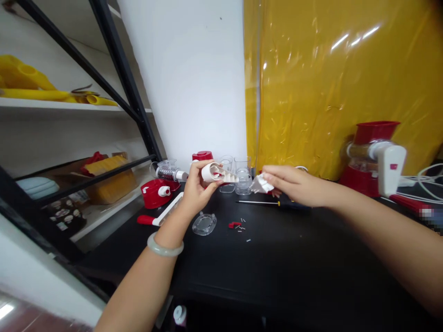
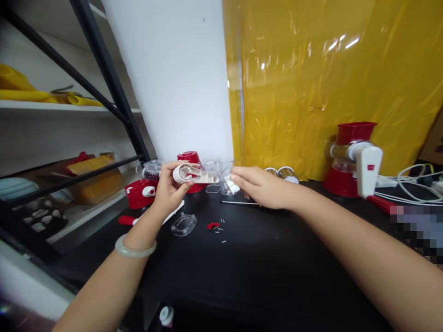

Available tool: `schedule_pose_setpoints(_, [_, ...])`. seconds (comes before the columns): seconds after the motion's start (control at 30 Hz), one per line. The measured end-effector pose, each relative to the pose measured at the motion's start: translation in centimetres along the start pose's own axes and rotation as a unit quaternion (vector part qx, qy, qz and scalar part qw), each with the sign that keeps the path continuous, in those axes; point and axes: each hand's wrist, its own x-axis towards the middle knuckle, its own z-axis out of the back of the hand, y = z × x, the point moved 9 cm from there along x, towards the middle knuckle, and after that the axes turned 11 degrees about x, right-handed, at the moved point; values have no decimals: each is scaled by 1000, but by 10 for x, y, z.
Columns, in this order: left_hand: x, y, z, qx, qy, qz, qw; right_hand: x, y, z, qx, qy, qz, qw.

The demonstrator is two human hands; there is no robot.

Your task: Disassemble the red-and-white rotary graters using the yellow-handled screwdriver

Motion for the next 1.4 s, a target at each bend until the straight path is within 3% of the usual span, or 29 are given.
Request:
schedule_pose_setpoints(0.1, [-4, 8, -14, -89, 25, 74, 993, -3, -20, -26, -102, 116, -74, 985])
schedule_pose_setpoints(0.2, [-7, 15, -20, -114, 40, 113, 986, -12, -43, -55, -191, 209, -142, 949])
schedule_pose_setpoints(0.33, [-10, 18, -24, -130, 53, 135, 981, -20, -63, -73, -242, 237, -177, 924])
schedule_pose_setpoints(0.5, [-17, 18, -37, -132, 83, 156, 975, -14, -66, -70, -251, 193, -170, 933])
schedule_pose_setpoints(0.57, [-20, 15, -44, -128, 94, 146, 976, -4, -52, -58, -244, 106, -130, 955])
schedule_pose_setpoints(0.67, [-24, 12, -52, -125, 103, 140, 977, 3, -21, -36, -191, -76, -27, 978])
schedule_pose_setpoints(0.73, [-26, 9, -56, -124, 107, 138, 977, 1, -9, -34, -160, -127, 27, 979])
schedule_pose_setpoints(0.97, [-31, -7, -67, -118, 135, 96, 979, 0, -23, -51, -118, -125, 56, 984])
schedule_pose_setpoints(1.4, [-34, -22, -72, -65, 138, 46, 987, -1, -37, -48, -112, -171, 12, 979])
